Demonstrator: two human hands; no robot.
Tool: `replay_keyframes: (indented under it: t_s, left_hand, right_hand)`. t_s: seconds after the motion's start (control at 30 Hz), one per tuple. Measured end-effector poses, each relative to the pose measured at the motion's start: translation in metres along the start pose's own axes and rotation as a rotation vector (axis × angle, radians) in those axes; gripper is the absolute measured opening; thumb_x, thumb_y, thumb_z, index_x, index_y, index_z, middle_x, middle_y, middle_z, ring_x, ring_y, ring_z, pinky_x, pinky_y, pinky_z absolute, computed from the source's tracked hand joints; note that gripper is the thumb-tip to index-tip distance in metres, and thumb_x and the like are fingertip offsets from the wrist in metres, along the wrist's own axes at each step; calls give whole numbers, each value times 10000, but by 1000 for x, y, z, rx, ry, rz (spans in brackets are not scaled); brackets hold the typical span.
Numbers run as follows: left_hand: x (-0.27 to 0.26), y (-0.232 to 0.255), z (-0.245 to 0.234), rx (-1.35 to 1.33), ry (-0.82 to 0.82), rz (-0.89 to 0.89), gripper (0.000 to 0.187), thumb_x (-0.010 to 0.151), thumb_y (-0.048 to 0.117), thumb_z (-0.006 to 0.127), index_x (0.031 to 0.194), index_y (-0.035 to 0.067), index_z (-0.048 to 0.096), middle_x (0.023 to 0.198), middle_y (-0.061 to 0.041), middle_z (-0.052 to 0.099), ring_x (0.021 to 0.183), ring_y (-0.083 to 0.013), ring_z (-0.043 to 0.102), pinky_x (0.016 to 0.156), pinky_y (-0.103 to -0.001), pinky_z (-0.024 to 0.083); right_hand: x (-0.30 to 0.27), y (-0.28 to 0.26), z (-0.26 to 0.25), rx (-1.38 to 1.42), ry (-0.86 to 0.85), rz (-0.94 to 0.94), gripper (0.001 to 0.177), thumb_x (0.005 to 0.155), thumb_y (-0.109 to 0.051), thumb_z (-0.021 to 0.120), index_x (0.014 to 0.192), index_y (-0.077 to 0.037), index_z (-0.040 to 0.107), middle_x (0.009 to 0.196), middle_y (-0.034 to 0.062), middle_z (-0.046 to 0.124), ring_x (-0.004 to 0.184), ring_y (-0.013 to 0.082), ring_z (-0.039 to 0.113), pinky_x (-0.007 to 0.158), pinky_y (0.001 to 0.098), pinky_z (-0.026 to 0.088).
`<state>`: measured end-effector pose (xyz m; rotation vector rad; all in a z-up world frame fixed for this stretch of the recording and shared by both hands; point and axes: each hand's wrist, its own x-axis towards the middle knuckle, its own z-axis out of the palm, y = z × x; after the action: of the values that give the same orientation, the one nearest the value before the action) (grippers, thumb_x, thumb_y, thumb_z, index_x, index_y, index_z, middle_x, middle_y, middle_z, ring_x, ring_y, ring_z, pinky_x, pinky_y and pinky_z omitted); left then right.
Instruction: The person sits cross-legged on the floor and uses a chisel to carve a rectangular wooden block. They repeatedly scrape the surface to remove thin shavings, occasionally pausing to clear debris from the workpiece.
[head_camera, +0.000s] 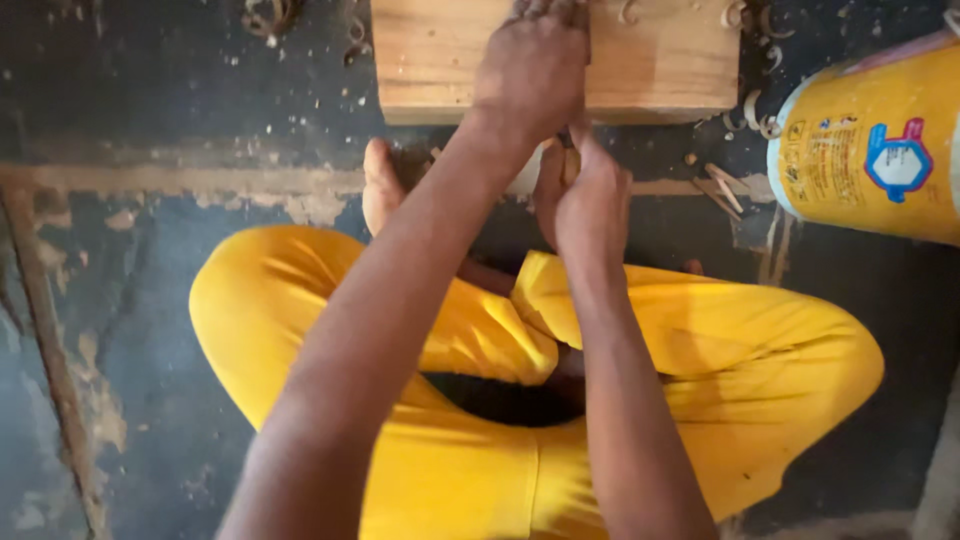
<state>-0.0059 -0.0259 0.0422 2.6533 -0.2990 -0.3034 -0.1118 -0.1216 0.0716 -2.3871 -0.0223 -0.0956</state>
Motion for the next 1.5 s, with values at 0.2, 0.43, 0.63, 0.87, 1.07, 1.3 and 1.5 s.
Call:
replay_keyframes:
  t_s: [0.2,0.43,0.63,0.87,1.07,1.3,1.5]
  left_hand:
    - [-38,-42,15,-163,600,317,541,807,188,691,1312,4,628,1276,-224,672,1163,-372,640,968,-459,526]
    - [-18,-53,9,-68,619,127,297,834,124,636,1123,105,702,972,-172,719,967,-359,680,898,-492,507]
    - [1,-56,28,-16,540,158,268,817,82,639,1060,138,739,901,-131,734,886,-328,690,795,-498,486]
    - [4,-54,34,-17,635,170,240,814,70,655,1016,157,751,883,-111,731,864,-309,696,807,-484,487]
    - [7,-52,39,24,626,111,165,822,147,693,974,107,745,848,-133,725,837,-319,692,796,-486,488]
    - [5,-51,36,-2,611,103,250,729,39,669,955,113,749,845,-136,724,835,-327,699,782,-479,502]
    - [4,-50,32,-50,536,85,268,738,22,674,974,115,760,852,-143,720,847,-336,686,779,-488,487]
  right_hand:
    - [-8,12,1,60,-3,63,425,1034,-202,619,1448,-105,603,993,165,758,851,325,724,726,412,583]
    - [-42,16,-37,228,-21,387,485,1041,-269,601,1514,-166,573,785,67,621,595,110,600,526,337,511]
    - [-80,20,-45,-127,-71,383,441,1023,-233,681,1447,-120,637,724,209,627,596,256,546,584,364,482]
    - [-68,12,-41,-61,-60,181,393,1028,-195,669,1406,-88,641,847,168,711,632,158,604,630,331,510]
    - [-70,24,-33,51,-17,92,408,1077,-174,671,1467,-74,607,935,99,703,730,102,609,659,296,508]
    - [-55,21,-40,133,87,420,475,1041,-172,629,1508,-113,570,799,30,642,579,120,527,521,316,431]
    - [-61,23,-32,-66,47,186,429,1056,-170,678,1472,-91,616,700,88,550,587,134,452,550,321,426]
